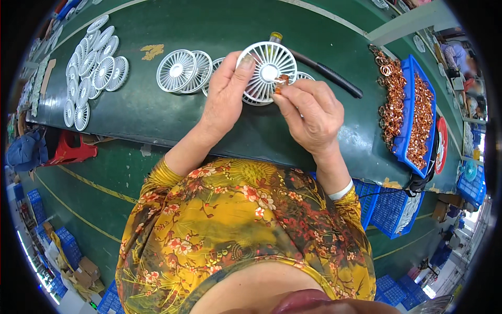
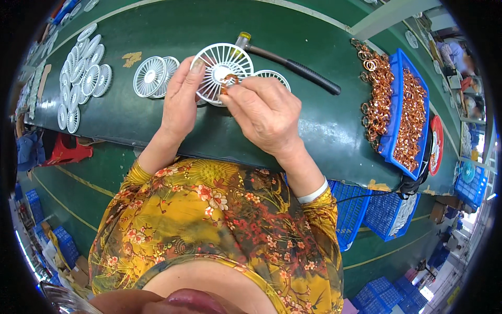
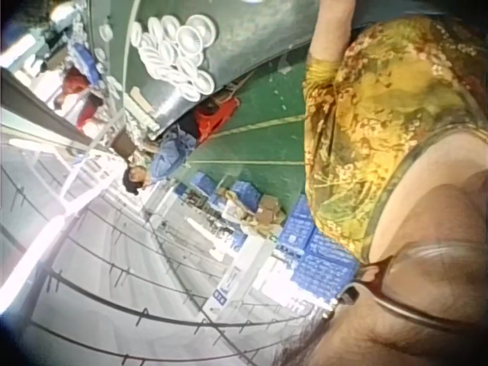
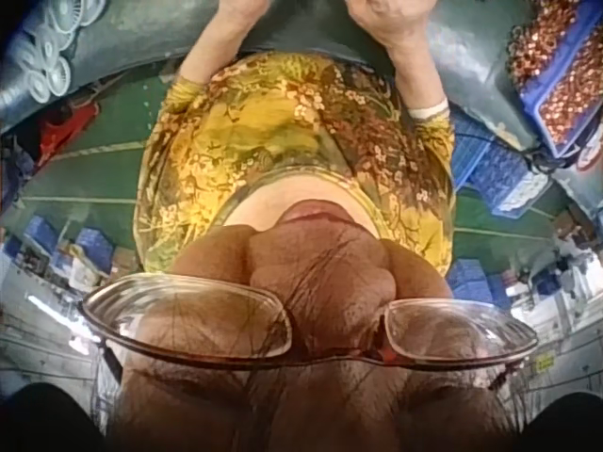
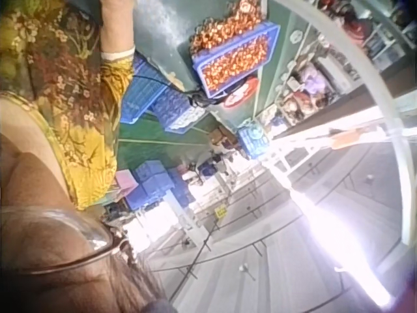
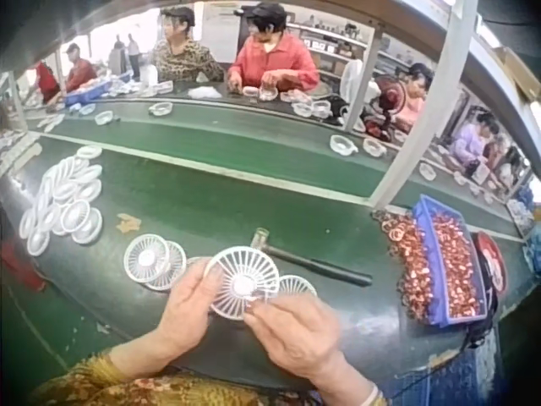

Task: Assembling plastic fan grilles by inserting and tapping small metal components into the center using a mallet.

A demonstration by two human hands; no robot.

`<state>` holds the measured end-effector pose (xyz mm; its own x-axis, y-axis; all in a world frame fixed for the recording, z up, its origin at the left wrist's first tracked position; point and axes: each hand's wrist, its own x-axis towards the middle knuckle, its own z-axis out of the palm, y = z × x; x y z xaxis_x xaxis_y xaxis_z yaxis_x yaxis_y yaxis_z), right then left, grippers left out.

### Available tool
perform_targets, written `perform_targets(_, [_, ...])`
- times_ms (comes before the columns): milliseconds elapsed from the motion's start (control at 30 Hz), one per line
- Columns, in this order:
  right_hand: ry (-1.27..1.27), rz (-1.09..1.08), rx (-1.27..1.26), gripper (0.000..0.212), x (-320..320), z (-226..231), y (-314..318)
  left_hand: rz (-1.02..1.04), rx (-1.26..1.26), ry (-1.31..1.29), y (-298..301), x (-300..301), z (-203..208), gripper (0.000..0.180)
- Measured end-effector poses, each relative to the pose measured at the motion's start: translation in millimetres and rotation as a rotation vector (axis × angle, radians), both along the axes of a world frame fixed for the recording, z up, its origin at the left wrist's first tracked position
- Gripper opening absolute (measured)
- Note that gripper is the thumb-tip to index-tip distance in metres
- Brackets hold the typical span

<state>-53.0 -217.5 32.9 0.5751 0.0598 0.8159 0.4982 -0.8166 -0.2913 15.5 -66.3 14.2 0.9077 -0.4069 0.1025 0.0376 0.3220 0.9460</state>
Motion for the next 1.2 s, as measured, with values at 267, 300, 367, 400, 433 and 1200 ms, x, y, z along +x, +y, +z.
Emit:
perform_targets(267, [0.249, -0.057, -0.11, 0.018, 9, -7, -1, 0.014, 0.238, -0.275, -8, -3, -11, 0.028])
perform_targets(300, [0.291, -0.054, -0.092, 0.018, 9, -9, -1, 0.035, 0.294, -0.349, -8, -3, -12, 0.029])
perform_targets(367, [0.337, -0.059, -0.073, 0.018, 7, -12, 1, 0.049, 0.348, -0.422, -9, -4, -11, 0.029])
perform_targets(400, [0.273, -0.09, -0.002, 0.019, 7, -15, 2, 0.031, 0.302, -0.388, -10, -4, -9, 0.03])
perform_targets(433, [0.208, -0.118, 0.069, 0.02, 8, -17, 2, 0.016, 0.258, -0.355, -10, -4, -7, 0.031])
perform_targets(1200, [0.407, 0.371, 0.126, 0.025, -12, -9, -29, -0.591, -0.075, 0.231, 8, -11, -8, 0.061])
